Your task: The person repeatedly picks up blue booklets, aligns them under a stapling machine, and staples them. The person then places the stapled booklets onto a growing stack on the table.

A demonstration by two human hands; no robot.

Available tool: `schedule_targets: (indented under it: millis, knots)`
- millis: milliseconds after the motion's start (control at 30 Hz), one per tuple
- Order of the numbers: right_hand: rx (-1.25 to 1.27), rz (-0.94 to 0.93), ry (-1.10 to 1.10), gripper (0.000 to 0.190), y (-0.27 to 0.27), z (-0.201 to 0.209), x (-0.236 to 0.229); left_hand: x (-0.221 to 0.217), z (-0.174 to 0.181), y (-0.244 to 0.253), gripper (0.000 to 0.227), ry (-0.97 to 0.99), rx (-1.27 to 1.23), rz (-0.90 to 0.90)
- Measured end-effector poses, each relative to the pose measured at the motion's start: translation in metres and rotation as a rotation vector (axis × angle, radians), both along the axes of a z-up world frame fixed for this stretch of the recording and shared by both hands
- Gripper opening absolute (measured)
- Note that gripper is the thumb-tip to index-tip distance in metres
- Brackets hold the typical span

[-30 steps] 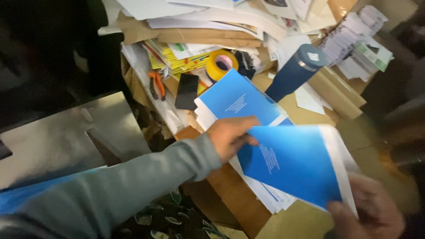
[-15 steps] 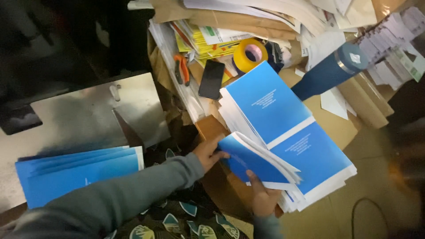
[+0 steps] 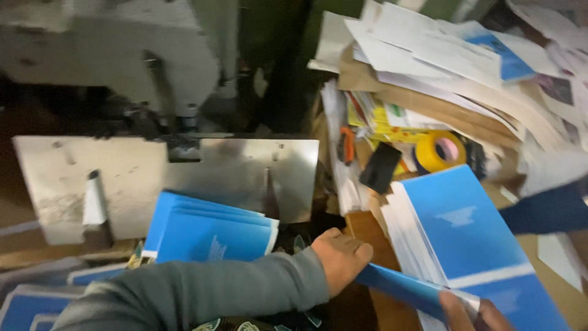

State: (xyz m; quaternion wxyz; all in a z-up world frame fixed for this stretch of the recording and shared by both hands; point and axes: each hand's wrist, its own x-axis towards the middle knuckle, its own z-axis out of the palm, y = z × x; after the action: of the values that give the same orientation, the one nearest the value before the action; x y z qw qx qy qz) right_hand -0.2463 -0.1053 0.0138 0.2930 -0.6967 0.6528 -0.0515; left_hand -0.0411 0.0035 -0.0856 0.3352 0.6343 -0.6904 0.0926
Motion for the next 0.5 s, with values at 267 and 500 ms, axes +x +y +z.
schedule_targets:
  millis: [267, 500]
  knots:
    - [-0.644, 0.338, -0.398, 0.021, 0.066, 0.015, 0.083, 0.093, -0.009, 0.091, 0.066, 0.435, 0.154, 0.483]
    - [-0.530, 0.106, -1.129, 0.011, 0.053, 0.011, 0.152, 0.124, 0.066, 0.106, 0.027, 1.566, -0.260, 0.047]
